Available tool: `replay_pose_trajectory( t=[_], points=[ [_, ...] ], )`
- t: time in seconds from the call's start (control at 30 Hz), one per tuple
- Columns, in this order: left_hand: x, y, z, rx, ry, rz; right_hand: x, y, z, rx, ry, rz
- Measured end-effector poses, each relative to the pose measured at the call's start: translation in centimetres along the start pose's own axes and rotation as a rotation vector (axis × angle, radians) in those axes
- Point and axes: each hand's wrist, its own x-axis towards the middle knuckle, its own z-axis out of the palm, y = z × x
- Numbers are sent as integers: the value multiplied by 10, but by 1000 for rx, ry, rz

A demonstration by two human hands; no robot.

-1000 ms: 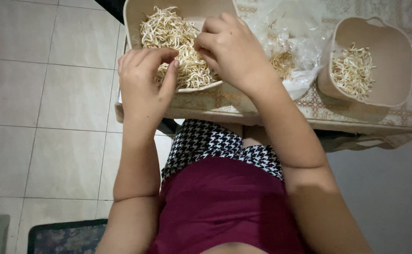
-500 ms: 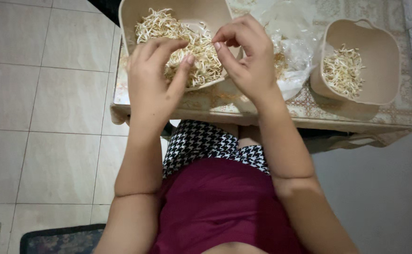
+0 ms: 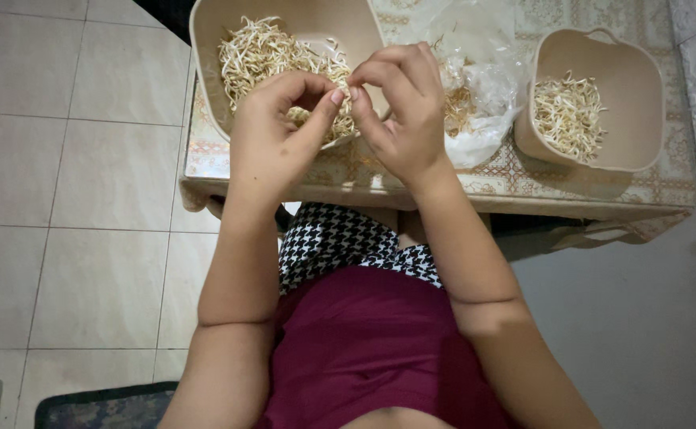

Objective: The person sits at a table and repeatedly picks up small clumps of bean sprouts from a large bowl, separates them by hand, and places them into a smaller bowl. The process is continuous and repetitive throughout the clip.

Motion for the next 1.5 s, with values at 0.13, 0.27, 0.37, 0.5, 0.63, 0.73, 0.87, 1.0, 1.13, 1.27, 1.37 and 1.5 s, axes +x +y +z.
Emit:
replay_pose_trajectory(
  t=[0.13, 0.27, 0.37, 0.5, 0.63, 0.73, 0.87, 1.0, 1.13, 1.27, 1.37, 1.5],
  points=[
    [-1, -1, 0, 83, 20, 0, 2, -3, -4, -75, -38, -48],
    [-2, -3, 0, 62, 11, 25, 0, 1, -2, -123, -86, -88],
    [-3, -3, 0, 41, 3, -21, -7, 11, 7, -148, -101, -62],
    [-3, -3, -1, 26, 6, -51, -13, 34, 15, -150, -46, 77],
    [-3, 0, -1, 71, 23, 37, -31, 49, -19, -64, 66, 370],
    [-6, 4, 6, 194, 41, 172, -50, 51, -46, -134, 100, 480],
    [-8, 11, 39, 263, 10, 306, -73, 54, -63, -289, -30, 396],
    [-1, 14, 87, 182, -88, 339, -96, 52, -61, -247, -68, 544],
    [23, 8, 142, 165, -145, 462, -113, 51, -57, 121, 91, 606],
    [46, 7, 202, 122, -226, 526, -117, 63, -60, -271, -98, 503],
    [55, 7, 241, 183, -250, 561, -122, 67, -56, -299, -258, 567],
    [64, 4, 264, 382, -382, 478, -127, 69, -54, -266, -387, 848]
  ],
)
